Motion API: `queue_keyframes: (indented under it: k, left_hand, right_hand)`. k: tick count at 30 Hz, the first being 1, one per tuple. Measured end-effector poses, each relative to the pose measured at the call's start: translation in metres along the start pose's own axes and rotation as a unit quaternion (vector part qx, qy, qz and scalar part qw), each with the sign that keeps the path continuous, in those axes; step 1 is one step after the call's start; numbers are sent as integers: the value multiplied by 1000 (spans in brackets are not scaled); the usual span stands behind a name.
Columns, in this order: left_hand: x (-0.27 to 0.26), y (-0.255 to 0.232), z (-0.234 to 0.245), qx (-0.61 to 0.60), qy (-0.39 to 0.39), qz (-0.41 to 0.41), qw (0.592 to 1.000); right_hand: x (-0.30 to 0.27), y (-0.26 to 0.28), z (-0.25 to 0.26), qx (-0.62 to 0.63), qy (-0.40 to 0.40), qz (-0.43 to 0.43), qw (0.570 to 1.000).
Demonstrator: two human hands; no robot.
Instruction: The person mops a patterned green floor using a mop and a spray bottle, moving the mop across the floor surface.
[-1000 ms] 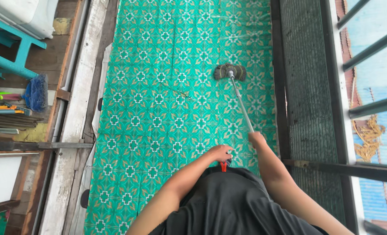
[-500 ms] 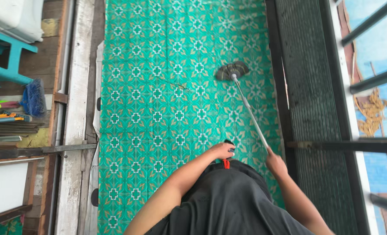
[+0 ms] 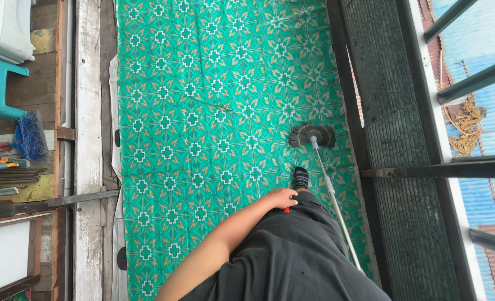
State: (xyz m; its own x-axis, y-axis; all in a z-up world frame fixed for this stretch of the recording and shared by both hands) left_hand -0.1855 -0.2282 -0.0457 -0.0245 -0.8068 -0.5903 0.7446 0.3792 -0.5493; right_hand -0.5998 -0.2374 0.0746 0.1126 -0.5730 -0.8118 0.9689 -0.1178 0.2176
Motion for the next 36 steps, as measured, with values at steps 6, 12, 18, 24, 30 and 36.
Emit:
queue_keyframes:
  k: [6,12,18,24,30,36]
  left_hand:
    - [29,-4,26,-20,-3,26,999]
    - [78,-23,66,-24,-49,42,998]
    - [98,-31,90,-54,-100,73,991]
    - [93,-41,76,-48,-74,101,991]
    - [93,-60,55,-35,-57,61,996]
    - [91,-62,41,12,-47,27,998]
  right_hand:
    - [77,83,58,-35,-37,74,996]
    - [208,204,144,-40,-76,157,984]
    - [304,338,201,-64,-89,193,975]
    - [333,376,221,-74,-84,153,982]
    - [294,293,205,-57,-90,198,974]
    - [201,141,157,-10,-67,132,989]
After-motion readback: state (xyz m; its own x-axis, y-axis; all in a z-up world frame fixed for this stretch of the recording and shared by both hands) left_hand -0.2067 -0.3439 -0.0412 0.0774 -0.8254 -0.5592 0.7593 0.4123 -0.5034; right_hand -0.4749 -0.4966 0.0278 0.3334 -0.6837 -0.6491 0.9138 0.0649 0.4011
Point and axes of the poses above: each hand's wrist, its own x-axis towards the middle knuckle, its own z-axis out of the back of the hand, y = z × x, the point moved 4 cm from there along x, towards the middle knuckle, and after that the axes turned 15 degrees about x, right-handed, at the moved point
